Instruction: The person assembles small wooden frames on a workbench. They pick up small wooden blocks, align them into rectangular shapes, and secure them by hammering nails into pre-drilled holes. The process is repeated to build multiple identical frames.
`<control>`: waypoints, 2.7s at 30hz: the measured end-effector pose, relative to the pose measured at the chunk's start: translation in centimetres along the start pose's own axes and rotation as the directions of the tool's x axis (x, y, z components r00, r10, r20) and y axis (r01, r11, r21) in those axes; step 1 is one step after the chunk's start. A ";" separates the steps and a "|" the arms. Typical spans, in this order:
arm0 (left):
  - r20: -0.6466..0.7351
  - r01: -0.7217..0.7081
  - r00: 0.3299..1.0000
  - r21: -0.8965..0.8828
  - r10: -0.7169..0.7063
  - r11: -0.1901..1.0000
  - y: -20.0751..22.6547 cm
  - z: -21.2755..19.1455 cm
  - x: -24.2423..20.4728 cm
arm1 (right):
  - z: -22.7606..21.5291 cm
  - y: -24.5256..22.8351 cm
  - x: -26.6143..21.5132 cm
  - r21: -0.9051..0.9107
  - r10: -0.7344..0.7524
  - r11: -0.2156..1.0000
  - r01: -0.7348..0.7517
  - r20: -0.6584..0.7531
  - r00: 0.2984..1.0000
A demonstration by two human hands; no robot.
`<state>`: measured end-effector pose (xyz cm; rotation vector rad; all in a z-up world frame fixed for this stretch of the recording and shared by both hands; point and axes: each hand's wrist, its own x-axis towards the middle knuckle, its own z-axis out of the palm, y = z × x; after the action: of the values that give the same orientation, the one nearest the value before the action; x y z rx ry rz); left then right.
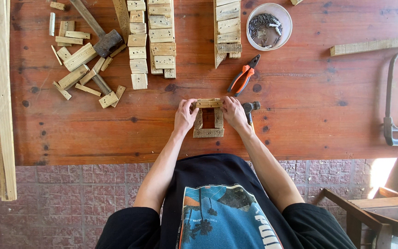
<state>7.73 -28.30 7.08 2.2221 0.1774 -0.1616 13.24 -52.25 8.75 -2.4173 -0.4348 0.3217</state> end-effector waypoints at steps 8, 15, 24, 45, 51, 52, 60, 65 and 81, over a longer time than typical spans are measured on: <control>0.042 -0.045 0.998 0.038 0.043 0.998 1.5 -0.9 -2.5 | 0.2 0.6 -2.8 -0.081 -0.031 0.996 0.037 0.081 0.996; 0.032 -0.077 0.997 0.104 0.074 0.992 1.2 -0.9 -2.8 | -0.7 -0.4 -2.2 -0.036 -0.032 0.999 0.035 0.099 0.995; -0.029 -0.065 0.997 0.094 0.068 0.993 0.1 -0.4 -0.2 | -1.0 -0.9 0.0 -0.023 -0.010 1.000 0.011 0.025 1.000; -0.050 -0.037 0.998 0.060 0.040 0.998 0.7 -0.5 -0.4 | 1.0 1.0 0.2 0.010 0.010 1.000 -0.010 -0.011 1.000; -0.059 -0.062 0.996 0.063 0.066 0.996 0.8 -0.6 -0.5 | 0.8 0.5 0.0 -0.006 0.001 1.000 -0.001 -0.028 1.000; -0.059 -0.063 0.996 0.063 0.067 0.996 0.5 -0.5 -0.5 | 0.8 0.6 0.0 -0.007 0.001 1.000 -0.001 -0.029 1.000; -0.043 -0.068 0.997 0.052 0.070 0.996 0.1 -0.6 -0.3 | 0.7 0.6 -0.1 0.014 0.013 1.000 -0.013 -0.005 1.000; -0.041 -0.053 0.998 0.042 0.054 0.998 0.3 -0.7 -0.5 | 0.8 0.6 -0.2 0.031 0.013 0.999 -0.013 -0.007 1.000; -0.150 -0.170 0.975 -0.028 0.164 0.985 6.2 1.3 5.2 | -4.5 6.9 2.9 0.039 0.016 0.999 -0.005 -0.290 0.957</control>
<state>13.89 -32.70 10.14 2.1971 0.0728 0.0971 19.00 -58.67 7.40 -2.3802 -0.2807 -0.0226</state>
